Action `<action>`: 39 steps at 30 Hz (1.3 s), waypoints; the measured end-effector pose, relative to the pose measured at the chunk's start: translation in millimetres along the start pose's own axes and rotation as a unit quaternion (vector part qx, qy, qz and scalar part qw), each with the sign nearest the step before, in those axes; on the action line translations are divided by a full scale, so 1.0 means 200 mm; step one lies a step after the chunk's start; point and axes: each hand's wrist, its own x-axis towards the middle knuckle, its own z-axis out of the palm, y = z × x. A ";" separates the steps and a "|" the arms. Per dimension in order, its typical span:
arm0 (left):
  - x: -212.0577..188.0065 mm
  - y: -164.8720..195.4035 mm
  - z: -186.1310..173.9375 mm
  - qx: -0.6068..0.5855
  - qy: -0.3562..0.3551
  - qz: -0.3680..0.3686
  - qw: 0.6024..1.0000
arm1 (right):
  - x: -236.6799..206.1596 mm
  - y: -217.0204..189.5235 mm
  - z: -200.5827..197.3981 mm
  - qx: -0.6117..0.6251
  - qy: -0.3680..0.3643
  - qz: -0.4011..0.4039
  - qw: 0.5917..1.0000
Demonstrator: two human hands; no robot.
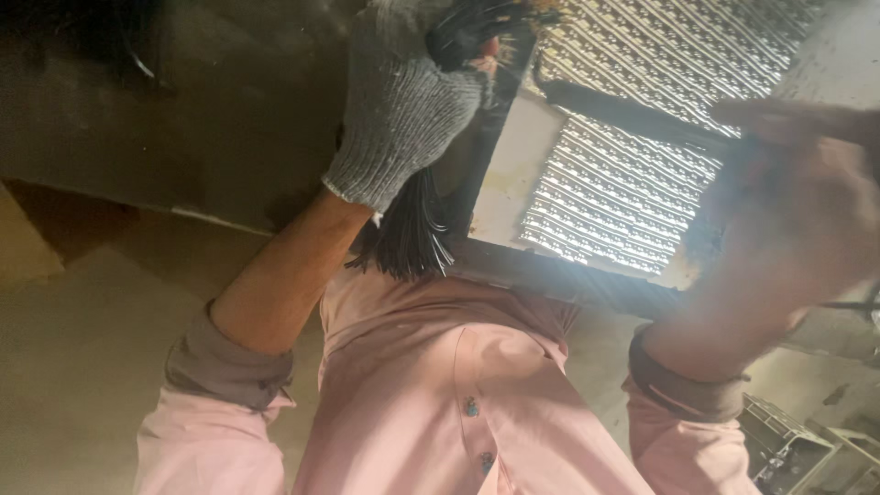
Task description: The person holds a bundle of black wires with metal connectors in the left hand and uses a soldering iron in the right hand to apply heat and solder to the wire ends. The person repeatedly dips the wire ends into a solder pool on a white board, creating a continuous tin coating on the connectors.
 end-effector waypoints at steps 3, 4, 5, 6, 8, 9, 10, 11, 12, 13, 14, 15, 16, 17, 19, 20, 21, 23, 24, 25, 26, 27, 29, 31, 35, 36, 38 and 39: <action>0.01 0.04 -0.02 0.005 0.012 0.022 1.000 | -0.11 0.04 -0.34 0.046 0.091 0.040 0.994; 0.02 0.06 -0.03 -0.018 0.010 0.019 1.000 | -0.17 0.04 -0.46 0.052 0.121 0.051 0.990; 0.03 0.08 -0.04 -0.041 0.006 0.020 0.999 | -0.23 0.04 -0.57 0.061 0.154 0.060 0.984; 0.04 0.11 -0.05 -0.064 -0.015 -0.012 0.998 | -0.28 0.04 -0.68 0.065 0.182 0.066 0.979; 0.05 0.17 -0.09 0.008 -0.027 0.022 0.999 | -0.41 0.04 -0.87 0.066 0.229 0.071 0.969; 0.06 0.20 -0.11 0.107 -0.004 0.081 0.991 | -0.46 0.05 -0.93 0.062 0.246 0.072 0.965; 0.08 0.22 -0.12 0.318 0.063 0.227 0.918 | -0.51 0.05 -0.98 0.058 0.255 0.073 0.962; 0.07 0.24 -0.15 0.285 0.058 0.198 0.936 | -0.55 0.05 -1.01 0.054 0.263 0.073 0.960; 0.06 0.27 -0.17 0.133 0.032 0.084 0.987 | -0.57 0.05 -1.04 0.053 0.269 0.073 0.959; 0.06 0.29 -0.18 0.017 0.031 -0.007 0.999 | -0.59 0.04 -1.04 0.050 0.270 0.074 0.959; 0.04 0.30 -0.18 -0.062 0.013 -0.076 0.995 | -0.60 0.04 -1.04 0.049 0.269 0.078 0.959; 0.04 0.30 -0.18 -0.109 -0.009 -0.117 0.987 | -0.60 0.03 -1.04 0.048 0.266 0.079 0.960; 0.04 0.30 -0.16 -0.150 -0.023 -0.151 0.977 | -0.61 0.03 -1.04 0.048 0.263 0.079 0.960; 0.03 0.29 -0.16 -0.190 -0.034 -0.191 0.962 | -0.61 0.03 -1.04 0.053 0.267 0.090 0.958; 0.01 0.29 -0.12 -0.221 -0.053 -0.202 0.953 | -0.62 0.04 -1.06 0.056 0.262 0.095 0.959; 0.01 0.28 -0.11 -0.239 -0.057 -0.208 0.947 | -0.64 0.06 -1.08 0.053 0.252 0.088 0.962; 0.00 0.28 -0.10 -0.251 -0.060 -0.207 0.944 | -0.66 0.08 -1.11 0.048 0.255 0.082 0.962; -0.01 0.27 -0.10 -0.261 -0.070 -0.193 0.943 | -0.70 0.15 -1.19 0.037 0.274 0.073 0.958; -0.01 0.27 -0.09 -0.262 -0.074 -0.179 0.945 | -0.72 0.19 -1.22 0.052 0.279 0.074 0.956; -0.01 0.26 -0.09 -0.244 -0.061 -0.203 0.946 | -0.74 0.24 -1.25 0.068 0.285 0.074 0.953; -0.01 0.25 -0.09 0.001 -0.029 0.007 1.000 | -0.74 0.28 -1.26 0.105 0.282 0.077 0.951; -0.01 0.24 -0.09 0.248 -0.014 0.216 0.944 | -0.73 0.32 -1.24 0.143 0.278 0.080 0.947; -0.02 0.22 -0.06 -0.080 -0.041 -0.031 0.995 | -0.68 0.37 -1.15 0.215 0.273 0.088 0.934; -0.02 0.18 -0.03 -0.090 -0.071 -0.121 0.986 | -0.59 0.39 -0.98 0.228 0.217 0.072 0.946; 0.00 0.12 0.01 -0.144 -0.045 -0.077 0.986 | -0.30 0.28 -0.46 0.026 0.062 -0.066 0.996; 0.00 0.11 0.02 -0.157 -0.044 -0.082 0.983 | -0.23 0.20 -0.35 0.027 0.046 -0.059 0.997; 0.01 0.10 0.03 -0.163 -0.041 -0.077 0.983 | -0.12 0.06 -0.15 0.028 0.017 -0.057 0.998; 0.01 0.10 0.03 -0.155 -0.039 -0.068 0.985 | -0.06 0.00 -0.08 0.031 0.006 -0.053 0.998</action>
